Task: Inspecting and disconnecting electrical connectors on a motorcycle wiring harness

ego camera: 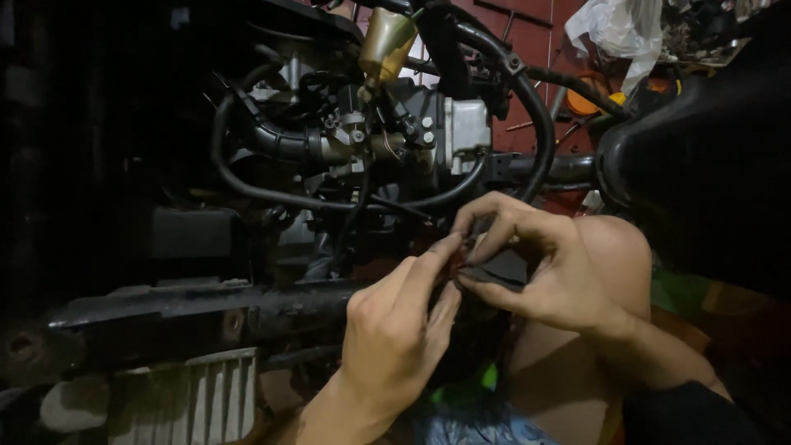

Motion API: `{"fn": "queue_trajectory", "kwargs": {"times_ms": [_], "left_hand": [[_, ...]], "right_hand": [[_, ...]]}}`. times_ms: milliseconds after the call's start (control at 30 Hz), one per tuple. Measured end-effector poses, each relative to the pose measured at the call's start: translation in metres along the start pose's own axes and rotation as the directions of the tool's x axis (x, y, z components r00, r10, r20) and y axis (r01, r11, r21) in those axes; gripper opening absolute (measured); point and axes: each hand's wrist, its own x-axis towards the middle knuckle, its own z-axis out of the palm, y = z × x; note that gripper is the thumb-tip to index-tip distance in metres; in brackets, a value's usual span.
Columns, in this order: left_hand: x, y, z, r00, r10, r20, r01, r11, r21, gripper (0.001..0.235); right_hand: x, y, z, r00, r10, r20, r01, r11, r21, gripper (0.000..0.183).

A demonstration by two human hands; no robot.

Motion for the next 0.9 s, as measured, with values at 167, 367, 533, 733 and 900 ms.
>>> {"fn": "queue_trajectory", "kwargs": {"times_ms": [167, 367, 533, 733, 900], "left_hand": [[-0.004, -0.008, 0.010, 0.994, 0.102, 0.033, -0.106, 0.982, 0.157, 0.042], [-0.006, -0.012, 0.009, 0.997, 0.055, 0.047, -0.062, 0.983, 0.171, 0.043], [-0.006, -0.012, 0.006, 0.998, 0.053, 0.031, -0.057, 0.984, 0.166, 0.041], [-0.007, -0.012, 0.001, 0.998, 0.046, 0.048, -0.053, 0.988, 0.146, 0.040], [-0.007, -0.013, 0.004, 0.997, 0.076, 0.033, -0.080, 0.981, 0.175, 0.036]], "right_hand": [[-0.002, 0.004, 0.001, 0.991, 0.121, -0.050, -0.127, 0.982, -0.137, 0.023], [-0.010, 0.019, 0.003, 0.999, -0.027, -0.028, 0.019, 0.966, -0.260, 0.029], [-0.012, 0.014, 0.019, 0.993, -0.080, -0.082, 0.061, 0.976, -0.211, 0.029], [-0.015, 0.014, 0.030, 0.986, -0.084, -0.143, 0.051, 0.974, -0.220, 0.027], [-0.015, 0.015, 0.031, 0.984, -0.058, -0.171, 0.022, 0.978, -0.207, 0.027]]}}
